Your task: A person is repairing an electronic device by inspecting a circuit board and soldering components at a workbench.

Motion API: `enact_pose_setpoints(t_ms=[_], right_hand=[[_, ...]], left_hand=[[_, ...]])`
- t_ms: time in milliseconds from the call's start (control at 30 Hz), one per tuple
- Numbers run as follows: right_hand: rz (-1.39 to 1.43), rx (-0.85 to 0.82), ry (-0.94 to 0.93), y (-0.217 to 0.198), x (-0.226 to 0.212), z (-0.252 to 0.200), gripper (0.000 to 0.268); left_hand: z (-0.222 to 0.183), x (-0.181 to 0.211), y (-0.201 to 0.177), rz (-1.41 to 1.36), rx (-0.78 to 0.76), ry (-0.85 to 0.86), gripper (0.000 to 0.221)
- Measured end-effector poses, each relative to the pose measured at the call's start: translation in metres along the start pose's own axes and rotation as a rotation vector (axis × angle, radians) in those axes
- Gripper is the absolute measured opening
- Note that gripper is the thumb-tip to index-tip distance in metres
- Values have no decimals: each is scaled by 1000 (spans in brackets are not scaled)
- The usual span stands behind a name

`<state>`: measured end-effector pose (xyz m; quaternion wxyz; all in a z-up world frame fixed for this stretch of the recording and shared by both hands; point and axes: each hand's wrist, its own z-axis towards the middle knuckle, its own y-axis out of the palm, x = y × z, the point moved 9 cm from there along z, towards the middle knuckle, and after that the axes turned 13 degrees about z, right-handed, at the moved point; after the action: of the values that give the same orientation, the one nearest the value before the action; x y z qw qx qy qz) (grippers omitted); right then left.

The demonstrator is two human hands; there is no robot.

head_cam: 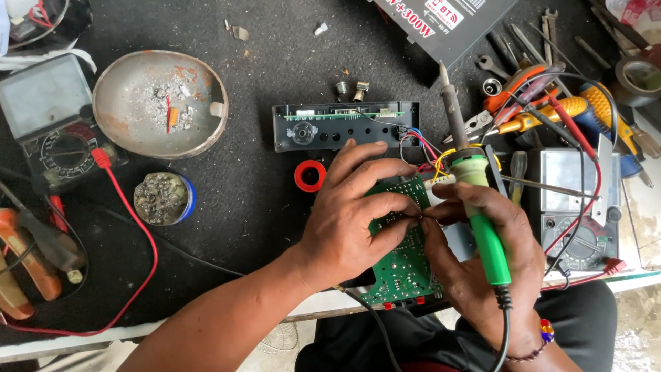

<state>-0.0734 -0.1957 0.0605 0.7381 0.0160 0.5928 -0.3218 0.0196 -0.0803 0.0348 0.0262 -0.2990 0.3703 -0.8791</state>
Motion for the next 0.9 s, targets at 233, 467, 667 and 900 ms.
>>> enact_pose_setpoints(t_ms=[233, 467, 667, 900], right_hand=[[75, 10, 3, 1, 10, -1, 48], [-61, 2, -26, 3, 3, -1, 40], [38, 76, -140, -28, 7, -27, 39], [629, 111, 835, -119, 198, -125, 40]], left_hand=[[0, 0, 5, -2, -50, -7, 6], [0, 0, 9, 14, -99, -17, 6], [-2, -2, 8, -5, -64, -35, 6], [-2, -3, 5, -23, -24, -48, 5]])
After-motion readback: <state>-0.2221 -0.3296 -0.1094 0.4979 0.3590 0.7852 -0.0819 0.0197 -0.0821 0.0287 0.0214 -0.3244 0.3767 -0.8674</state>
